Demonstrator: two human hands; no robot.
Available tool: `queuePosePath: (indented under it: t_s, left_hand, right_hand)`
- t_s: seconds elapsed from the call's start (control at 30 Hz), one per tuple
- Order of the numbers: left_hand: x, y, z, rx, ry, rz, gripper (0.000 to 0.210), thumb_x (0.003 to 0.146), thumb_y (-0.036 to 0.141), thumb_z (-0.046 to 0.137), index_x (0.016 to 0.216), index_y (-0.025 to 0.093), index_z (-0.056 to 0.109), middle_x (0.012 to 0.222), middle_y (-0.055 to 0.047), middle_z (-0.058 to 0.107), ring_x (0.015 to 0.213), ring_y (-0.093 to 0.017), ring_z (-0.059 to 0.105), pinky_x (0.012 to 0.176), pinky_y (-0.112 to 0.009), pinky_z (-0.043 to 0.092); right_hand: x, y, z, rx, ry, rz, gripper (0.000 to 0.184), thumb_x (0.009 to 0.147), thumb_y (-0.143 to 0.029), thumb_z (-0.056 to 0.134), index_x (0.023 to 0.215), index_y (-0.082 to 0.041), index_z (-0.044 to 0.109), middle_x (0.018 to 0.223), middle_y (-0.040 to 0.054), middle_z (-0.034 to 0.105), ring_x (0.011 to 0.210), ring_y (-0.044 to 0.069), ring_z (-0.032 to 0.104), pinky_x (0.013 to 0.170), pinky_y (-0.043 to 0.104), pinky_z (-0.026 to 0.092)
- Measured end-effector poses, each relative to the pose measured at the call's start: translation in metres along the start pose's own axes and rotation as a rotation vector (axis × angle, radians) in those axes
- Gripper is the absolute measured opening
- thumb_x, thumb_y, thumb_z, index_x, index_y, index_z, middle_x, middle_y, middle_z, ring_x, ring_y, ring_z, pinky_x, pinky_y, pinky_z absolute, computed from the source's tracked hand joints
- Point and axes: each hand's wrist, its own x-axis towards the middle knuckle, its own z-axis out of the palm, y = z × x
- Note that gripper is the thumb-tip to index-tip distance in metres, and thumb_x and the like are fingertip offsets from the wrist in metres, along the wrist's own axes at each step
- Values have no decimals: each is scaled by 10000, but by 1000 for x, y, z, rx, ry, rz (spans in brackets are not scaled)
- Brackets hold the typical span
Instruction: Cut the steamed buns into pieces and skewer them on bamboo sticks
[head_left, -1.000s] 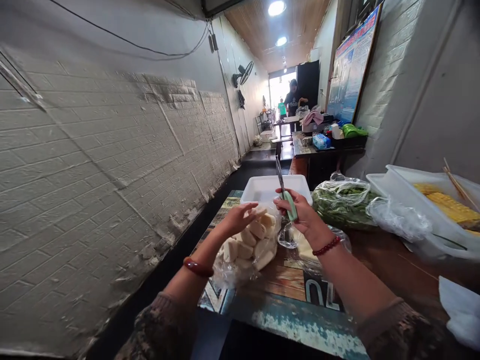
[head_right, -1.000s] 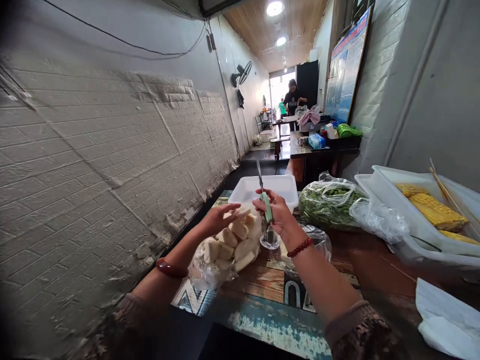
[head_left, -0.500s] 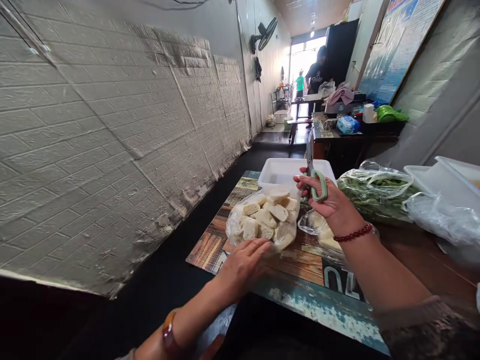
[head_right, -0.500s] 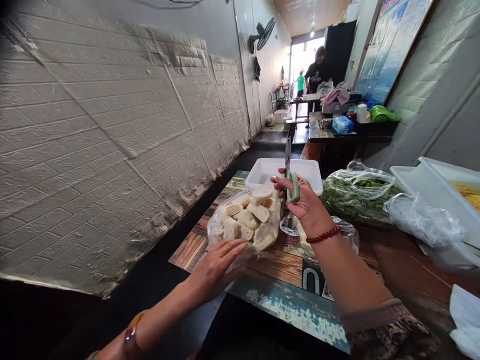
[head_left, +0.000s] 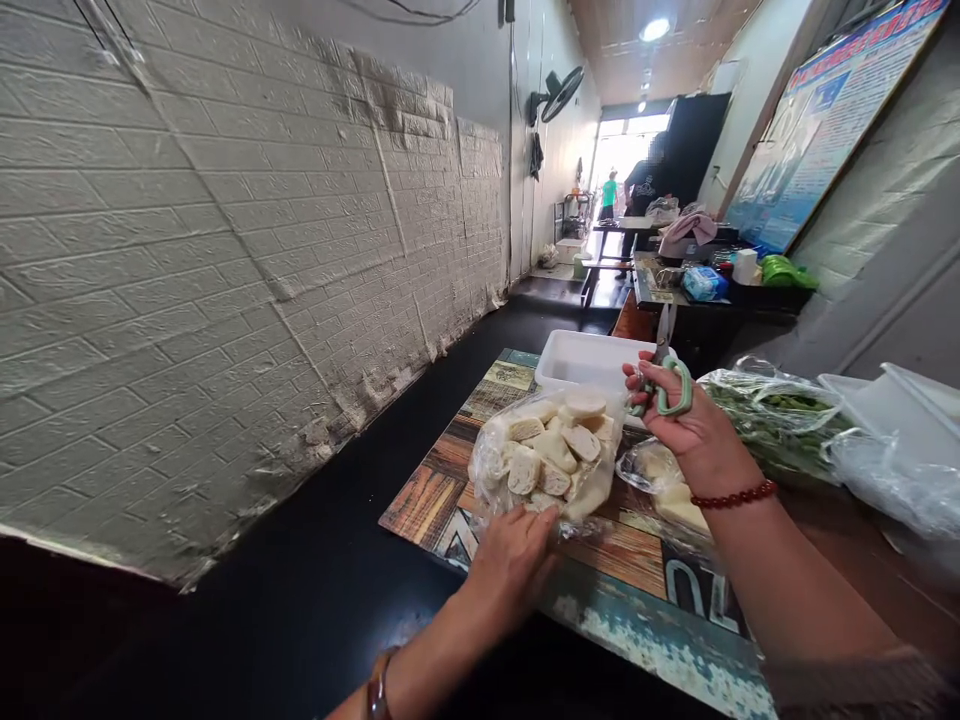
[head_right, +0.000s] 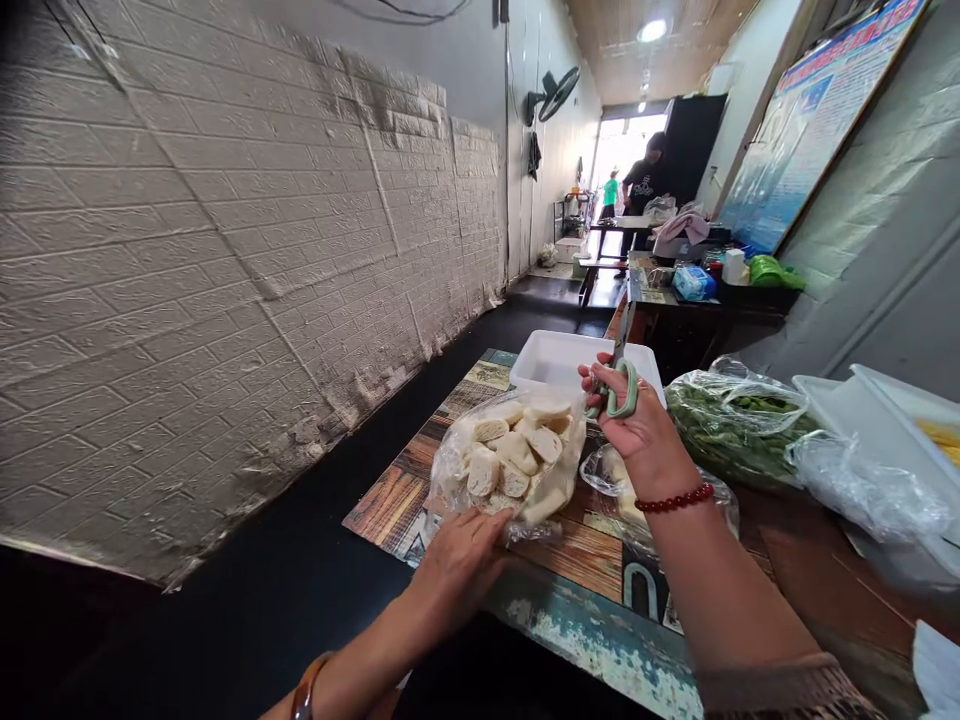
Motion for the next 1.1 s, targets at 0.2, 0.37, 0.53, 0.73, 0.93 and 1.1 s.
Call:
queuePosePath:
  t_s: [0.2,0.37,0.53,0.73,0.93,1.1]
  left_hand:
    - [-13,-41,-35,307,-65,-29,155,933,148,528,836,193,641,843,-49,690,840,-244,610,752,-387,419]
    - [-16,-77,-71,464,-44,-39,182,906,112,561,775,197,654,798,-33,676,808,-225,585,810,-405,372]
    - [4,-89,-100,518,-10,-55,217,910,117,541,767,202,680,800,-51,677,820,-237,576,833,-429,358]
    - [20,-102,-116,574,3,-59,235,915,117,512,811,198,707,1079,-96,727,1018,-293,605,815,-435,391]
    - [22,-101,-130,624,5,-111,239,903,127,527,1045,155,717,1308,-161,658,1114,-312,616,845,-429,451]
    - [31,-99,-143,619,59,-126,329,894,150,566,1203,135,677,1356,-192,624,1188,-332,591,923,-456,456]
  right_hand:
    - [-3,-4,-3,17,4,-14,354,552,-167,887,839,-184,680,792,41,722,611,89,601,442,133,435]
    - [-5,-4,-4,7,1,-5,343,554,-168,884,831,-184,682,795,43,726,618,91,601,446,133,443]
    - [-6,-4,1,-27,-49,6,283,602,-210,873,824,-196,697,774,15,711,602,73,585,448,124,438]
    - [-10,-8,7,-64,-100,-4,320,601,-179,883,851,-207,686,813,29,741,563,71,573,426,132,427]
    - [-8,-5,5,-84,-131,12,358,627,-192,888,911,-206,670,822,49,771,559,72,593,440,124,438]
    - [-5,-7,14,-82,-154,-18,390,594,-191,904,897,-204,658,809,45,777,541,71,600,432,123,432]
